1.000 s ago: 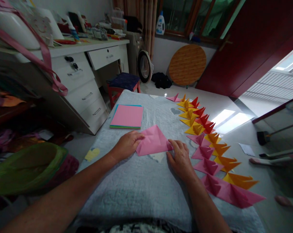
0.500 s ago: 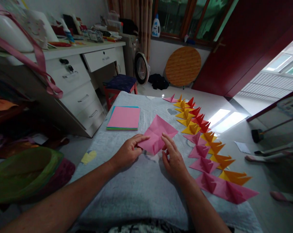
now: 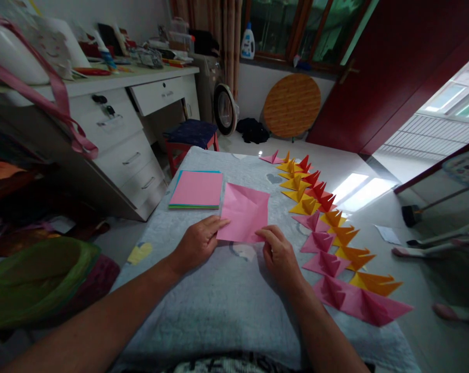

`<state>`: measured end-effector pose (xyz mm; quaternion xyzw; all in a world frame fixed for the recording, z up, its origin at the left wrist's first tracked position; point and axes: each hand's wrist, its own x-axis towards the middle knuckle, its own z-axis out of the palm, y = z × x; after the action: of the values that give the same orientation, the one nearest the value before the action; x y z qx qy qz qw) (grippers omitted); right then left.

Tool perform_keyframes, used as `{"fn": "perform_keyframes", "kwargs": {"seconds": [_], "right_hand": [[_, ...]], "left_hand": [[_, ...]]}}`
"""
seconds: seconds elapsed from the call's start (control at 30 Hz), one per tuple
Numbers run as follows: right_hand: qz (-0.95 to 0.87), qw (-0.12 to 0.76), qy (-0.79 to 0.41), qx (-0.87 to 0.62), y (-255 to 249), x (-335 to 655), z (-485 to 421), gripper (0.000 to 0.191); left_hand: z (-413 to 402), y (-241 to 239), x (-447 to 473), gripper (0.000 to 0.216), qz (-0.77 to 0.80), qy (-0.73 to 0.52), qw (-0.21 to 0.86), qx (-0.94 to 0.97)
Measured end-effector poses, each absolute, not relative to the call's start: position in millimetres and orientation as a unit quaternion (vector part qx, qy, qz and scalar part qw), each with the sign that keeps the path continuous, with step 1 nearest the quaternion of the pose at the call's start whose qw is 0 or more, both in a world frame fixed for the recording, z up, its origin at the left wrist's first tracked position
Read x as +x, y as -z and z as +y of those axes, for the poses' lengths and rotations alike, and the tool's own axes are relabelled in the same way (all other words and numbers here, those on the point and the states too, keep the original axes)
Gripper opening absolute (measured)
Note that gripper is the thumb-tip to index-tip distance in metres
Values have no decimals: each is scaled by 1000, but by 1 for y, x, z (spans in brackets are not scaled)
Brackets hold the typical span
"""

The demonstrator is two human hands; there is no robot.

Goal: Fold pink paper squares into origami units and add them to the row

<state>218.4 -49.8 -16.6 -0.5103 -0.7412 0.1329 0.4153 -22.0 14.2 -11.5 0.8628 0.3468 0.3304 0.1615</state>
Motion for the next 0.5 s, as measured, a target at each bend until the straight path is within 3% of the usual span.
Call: {"fn": "perform_keyframes", "kwargs": {"seconds": [0.2, 0.33, 0.5], "right_hand": [[-740, 352, -157, -552, 18, 218, -50, 40], [-748, 309, -124, -575, 18, 219, -52, 35], [-735, 283, -98, -608, 16, 221, -52, 28]], "left_hand": [[8, 4, -24, 11, 343, -310, 31, 886], [-2, -2, -19, 11, 316, -265, -4, 911], [-4, 0, -13, 22, 267, -179, 59, 945]]}}
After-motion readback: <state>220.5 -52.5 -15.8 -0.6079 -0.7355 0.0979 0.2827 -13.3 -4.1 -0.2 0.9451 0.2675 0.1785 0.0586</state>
